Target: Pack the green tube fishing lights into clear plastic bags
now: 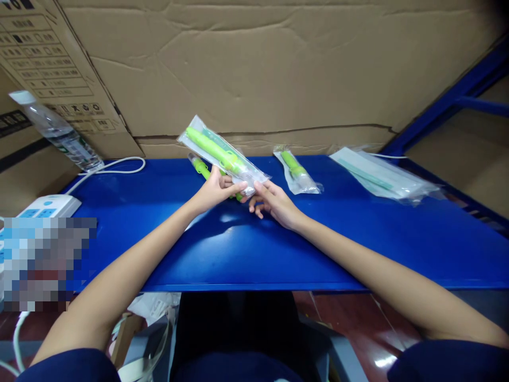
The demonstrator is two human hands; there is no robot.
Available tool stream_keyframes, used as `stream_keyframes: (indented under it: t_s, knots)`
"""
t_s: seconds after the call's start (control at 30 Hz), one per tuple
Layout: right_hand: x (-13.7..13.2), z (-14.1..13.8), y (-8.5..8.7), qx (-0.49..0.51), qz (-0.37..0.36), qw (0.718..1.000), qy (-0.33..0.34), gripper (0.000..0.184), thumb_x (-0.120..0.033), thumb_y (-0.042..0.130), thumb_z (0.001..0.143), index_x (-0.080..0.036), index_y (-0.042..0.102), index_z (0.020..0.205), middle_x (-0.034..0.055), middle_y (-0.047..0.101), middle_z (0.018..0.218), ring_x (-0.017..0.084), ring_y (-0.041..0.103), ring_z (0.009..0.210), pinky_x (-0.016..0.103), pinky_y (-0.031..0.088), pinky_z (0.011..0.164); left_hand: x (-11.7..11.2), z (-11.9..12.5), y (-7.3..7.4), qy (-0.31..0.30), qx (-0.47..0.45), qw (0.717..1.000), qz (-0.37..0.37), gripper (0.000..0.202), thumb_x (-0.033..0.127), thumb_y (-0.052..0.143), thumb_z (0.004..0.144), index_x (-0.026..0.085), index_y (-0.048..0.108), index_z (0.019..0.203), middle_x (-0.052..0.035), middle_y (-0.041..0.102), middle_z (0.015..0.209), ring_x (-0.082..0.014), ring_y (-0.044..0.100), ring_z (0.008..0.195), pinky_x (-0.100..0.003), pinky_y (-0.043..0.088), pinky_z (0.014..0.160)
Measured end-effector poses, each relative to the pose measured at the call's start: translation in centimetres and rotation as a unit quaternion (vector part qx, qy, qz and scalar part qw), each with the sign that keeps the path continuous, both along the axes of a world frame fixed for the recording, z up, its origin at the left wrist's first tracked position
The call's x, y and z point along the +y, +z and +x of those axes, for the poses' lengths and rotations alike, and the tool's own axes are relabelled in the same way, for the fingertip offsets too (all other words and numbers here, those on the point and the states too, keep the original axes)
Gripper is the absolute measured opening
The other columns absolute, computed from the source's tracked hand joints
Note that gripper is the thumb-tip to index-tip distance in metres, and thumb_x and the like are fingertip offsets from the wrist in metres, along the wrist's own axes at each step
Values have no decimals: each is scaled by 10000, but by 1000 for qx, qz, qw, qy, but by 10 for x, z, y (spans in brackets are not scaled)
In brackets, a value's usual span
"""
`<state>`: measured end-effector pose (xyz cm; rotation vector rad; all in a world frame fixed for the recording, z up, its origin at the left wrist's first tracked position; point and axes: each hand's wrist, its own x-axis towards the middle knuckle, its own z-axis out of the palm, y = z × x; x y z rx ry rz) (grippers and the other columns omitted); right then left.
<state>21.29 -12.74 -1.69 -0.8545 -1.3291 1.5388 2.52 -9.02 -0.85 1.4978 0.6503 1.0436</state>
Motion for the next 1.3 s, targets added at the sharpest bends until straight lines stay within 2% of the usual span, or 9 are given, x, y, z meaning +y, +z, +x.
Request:
stream_keyframes:
  t_s: [0.1,0.23,0.33,0.4,0.6,0.73,0.87,1.07,1.3]
  knots:
    - [1,1,-1,-1,21,999,-35,621,-688,798,691,-204,575,1011,15,692,765,113,612,560,190,433,409,1,-2,1,-6,22,1000,10,867,593,820,731,206,352,1349,-12,741,822,-173,743,735,-245,507,631]
    - [4,5,-1,4,31,998,-56,597,-694,778,709,-218,566,999,2,682,740,108,594,540,196,414,409,6,-5,3,73,32,996,28,592,679,659,846,160,532,1100,-55,740,826,-161,733,702,-240,510,592]
    - [4,5,0,8,28,998,-64,593,-706,764,714,-217,566,984,-1,677,730,102,577,528,199,399,406,10,-8,3,111,44,991,59,566,682,686,818,127,608,903,-70,724,797,-123,689,668,-221,498,582]
    - [4,5,0,8,23,998,-61,599,-711,762,710,-210,569,976,1,678,727,98,571,522,200,392,405,12,-10,3,117,47,989,74,595,705,703,779,119,627,841,-64,704,758,-108,656,643,-214,488,569]
    - [4,3,0,-14,46,996,-76,674,-606,855,649,-199,550,1091,-2,704,730,86,533,487,204,370,395,11,-13,5,110,52,988,91,580,696,719,769,129,623,837,-43,678,710,-107,626,625,-222,485,576]
    - [5,4,1,-38,58,993,-95,755,-503,921,567,-192,528,1131,-13,708,729,75,508,462,207,367,387,9,-13,5,72,53,992,86,573,668,743,769,124,627,906,-61,705,779,-126,662,680,-239,519,626]
    - [5,6,2,-48,64,992,-102,748,-487,911,584,-193,518,1149,-10,708,733,75,503,461,213,369,389,9,-12,4,44,37,996,63,591,579,848,698,125,614,996,-99,741,919,-170,711,776,-296,567,730]
    - [5,9,4,-76,71,989,-103,705,-482,891,614,-191,524,1140,-2,710,715,81,498,463,224,371,400,10,-12,4,44,24,998,33,564,472,902,652,116,628,993,-143,761,1019,-215,736,905,-393,573,917]
    - [6,9,4,-81,80,989,-96,671,-484,864,647,-180,538,1149,-16,697,682,76,481,443,227,354,404,7,-14,7,68,32,997,15,524,395,906,630,91,651,971,-151,767,987,-235,742,906,-413,577,919]
